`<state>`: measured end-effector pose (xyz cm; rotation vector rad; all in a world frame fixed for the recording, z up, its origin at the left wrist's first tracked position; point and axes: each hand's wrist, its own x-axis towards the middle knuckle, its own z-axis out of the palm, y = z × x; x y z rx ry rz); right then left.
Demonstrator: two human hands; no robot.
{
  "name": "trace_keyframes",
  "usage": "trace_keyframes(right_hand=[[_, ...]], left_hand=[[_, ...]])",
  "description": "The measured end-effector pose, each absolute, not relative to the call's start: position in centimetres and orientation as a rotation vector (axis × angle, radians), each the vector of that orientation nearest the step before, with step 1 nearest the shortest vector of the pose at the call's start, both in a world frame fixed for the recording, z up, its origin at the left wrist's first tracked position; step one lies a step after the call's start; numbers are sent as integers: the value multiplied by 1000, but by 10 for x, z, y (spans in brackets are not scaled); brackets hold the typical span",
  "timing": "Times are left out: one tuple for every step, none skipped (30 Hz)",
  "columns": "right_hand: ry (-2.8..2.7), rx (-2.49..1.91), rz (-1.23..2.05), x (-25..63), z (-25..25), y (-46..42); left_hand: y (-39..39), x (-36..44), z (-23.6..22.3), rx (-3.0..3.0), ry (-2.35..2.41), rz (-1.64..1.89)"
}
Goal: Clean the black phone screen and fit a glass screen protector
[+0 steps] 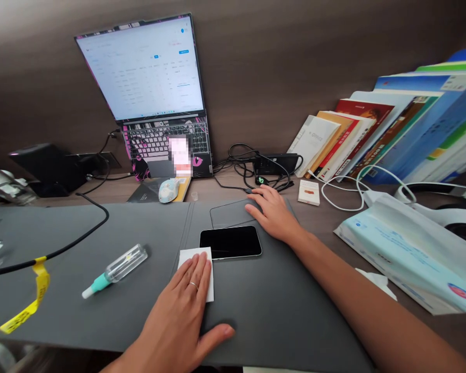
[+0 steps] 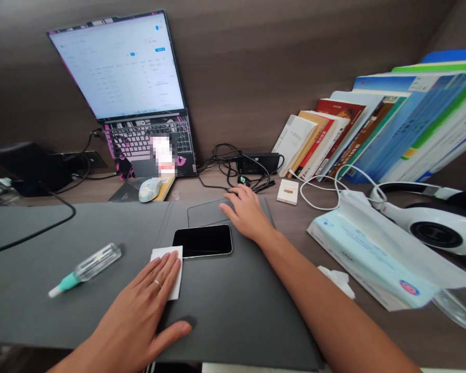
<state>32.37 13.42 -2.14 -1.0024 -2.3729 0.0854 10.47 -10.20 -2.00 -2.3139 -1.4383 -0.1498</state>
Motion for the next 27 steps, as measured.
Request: trace_keyframes(right_hand=[[-2373,-1001,85,323,-21,134],[-2373,-999,84,323,-21,134],[-2373,-997,83,323,-21,134],[-2373,-995,83,323,-21,134],[-2374,-993,82,323,-21,134],[-2373,-991,81,322,-20,134],[-2373,-990,81,322,-20,134],[-2371,-989,80,322,-20,134],[-2369,-989,79,322,-20,134],[-2367,-990,78,322,-20,134],[-2366,-992,78,322,-20,134],[-2365,-993,79,322,-20,134],[-2366,-993,79,322,-21,134],[-2367,-993,80,322,-21,134],[-2369,-993,80,322,-21,134],[-2370,-993,80,322,-22,134],[-2371,-994,80,322,-22,134],[-2372,-995,80,322,-22,134],[-2373,-997,81,322,-22,134],[-2374,-997,82,322,-22,134],[-2374,-998,84,322,-22,134],[-2375,-997,85,322,-22,134],[-2374,-996,87,322,-22,134],[-2373,-994,88,322,-22,134],[-2371,-993,90,322,-22,134],[-2369,-993,91,322,-22,135],[-2367,-994,92,322,-22,135]], left_hand=[[-101,107,-21,-2321,-1438,-166],[-100,111,-22,-2333,-1441,-184],[-98,114,-23,-2352,-1445,-199],[-96,118,-23,-2374,-1453,-212],[-92,122,-22,-2406,-1463,-206],[-89,125,-21,-2446,-1469,-192],[-85,129,-18,-2489,-1482,-166],[-81,133,-16,-2540,-1490,-132],[-77,136,-13,-2593,-1491,-103],[-74,139,-10,-2647,-1485,-80],[-71,141,-7,-2693,-1483,-65],[-68,143,-4,-2730,-1486,-63],[-65,145,-3,-2758,-1494,-71],[-63,147,-2,-2779,-1505,-88],[-61,148,-2,-2795,-1515,-112],[-59,150,-2,-2811,-1521,-135],[-57,151,-2,-2829,-1519,-155],[-54,152,-2,-2851,-1510,-169],[-51,153,-2,-2871,-1496,-177],[-48,155,-2,-2885,-1484,-183],[-44,157,-2,-2893,-1474,-189],[-41,159,-2,-2895,-1466,-195],[-36,162,-1,-2889,-1466,-201],[-32,164,-1,-2878,-1471,-203],[-28,167,-1,-2867,-1480,-199],[-23,170,0,-2854,-1496,-191],[-19,173,0,-2837,-1517,-186]])
